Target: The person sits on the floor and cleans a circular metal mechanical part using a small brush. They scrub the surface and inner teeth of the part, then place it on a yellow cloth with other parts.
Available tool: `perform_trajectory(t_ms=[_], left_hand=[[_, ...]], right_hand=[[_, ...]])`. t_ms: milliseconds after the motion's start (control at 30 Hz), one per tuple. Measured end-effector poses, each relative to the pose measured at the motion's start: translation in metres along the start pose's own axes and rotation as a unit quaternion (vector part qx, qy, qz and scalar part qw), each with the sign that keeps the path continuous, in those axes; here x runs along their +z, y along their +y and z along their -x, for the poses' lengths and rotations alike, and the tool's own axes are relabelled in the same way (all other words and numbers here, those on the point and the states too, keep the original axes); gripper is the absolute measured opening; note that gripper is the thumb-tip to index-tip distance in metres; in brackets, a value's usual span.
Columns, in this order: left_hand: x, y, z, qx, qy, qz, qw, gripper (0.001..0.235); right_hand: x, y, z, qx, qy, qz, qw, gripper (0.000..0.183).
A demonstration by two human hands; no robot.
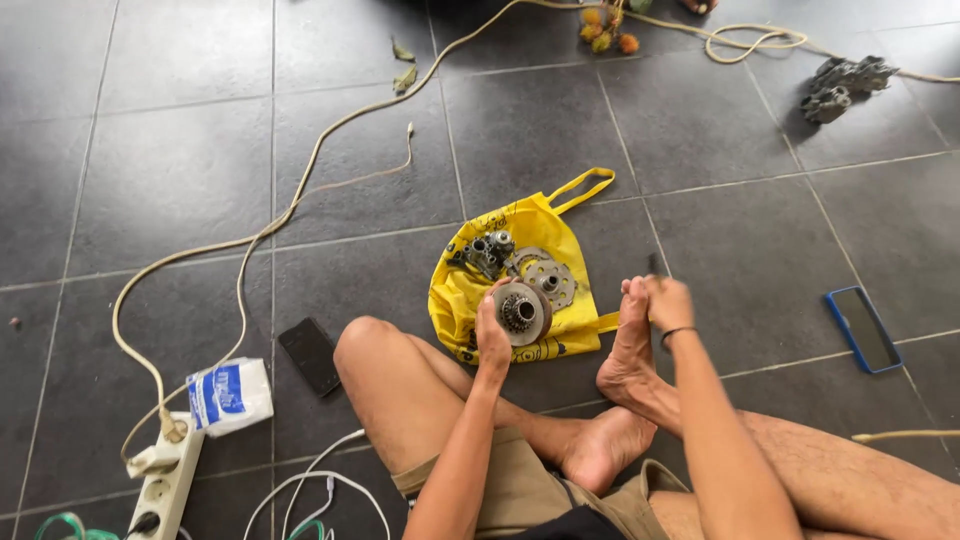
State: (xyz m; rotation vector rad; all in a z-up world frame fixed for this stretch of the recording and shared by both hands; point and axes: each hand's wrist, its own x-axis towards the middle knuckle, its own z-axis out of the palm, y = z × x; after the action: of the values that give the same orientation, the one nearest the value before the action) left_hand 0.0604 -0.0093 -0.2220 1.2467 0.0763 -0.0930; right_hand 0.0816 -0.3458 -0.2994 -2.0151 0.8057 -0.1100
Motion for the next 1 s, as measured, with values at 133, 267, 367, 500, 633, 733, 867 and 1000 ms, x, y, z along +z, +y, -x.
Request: perform_trajectory(t_ms=[133,267,367,500,633,733,867,1000], left_hand=[[-0.007,-0.005,0.003,-0.008,0.046,-0.089,0.995,0.054],[-0.014,-0.026,0.000,-0.024,0.062,-0.129,0.989,0.054],[-0.016,-0.019,0.005,-0.047,0.047,-0.134,0.989,0.051],[-0.023,-0.001,0.016,-0.061,0.038,-0.097,0.993,0.052],[-0.041,-0.001,0.048,-0.089,0.177,0.053,0.979,0.051],[-0.051,0.016,0.083,-0.175,0.202,0.175,0.948,0.051],[-0.048,0.030,0.097,-0.160,0.089,-0.046,0.982,0.047],[-0.052,0.046,0.092,-0.130,-0.031,-0.077,0.988,0.050]], right_hand=[[0.008,-0.049,0.068,0.040,-0.102,-0.142,0.984,0.040],[-0.001,-0.088,0.097,0.010,-0.151,-0.210,0.966,0.025],[0.007,-0.130,0.148,0.000,-0.207,-0.143,0.968,0.028],[0.057,-0.121,0.228,-0.003,-0.299,-0.166,0.940,0.038],[0.081,-0.122,0.239,-0.134,-0.401,0.073,0.903,0.023],[0.091,-0.138,0.244,-0.152,-0.391,0.109,0.901,0.026],[0.051,-0.224,0.272,-0.126,-0.298,0.231,0.918,0.029],[0.008,-0.243,0.264,-0.068,-0.283,0.273,0.917,0.025]])
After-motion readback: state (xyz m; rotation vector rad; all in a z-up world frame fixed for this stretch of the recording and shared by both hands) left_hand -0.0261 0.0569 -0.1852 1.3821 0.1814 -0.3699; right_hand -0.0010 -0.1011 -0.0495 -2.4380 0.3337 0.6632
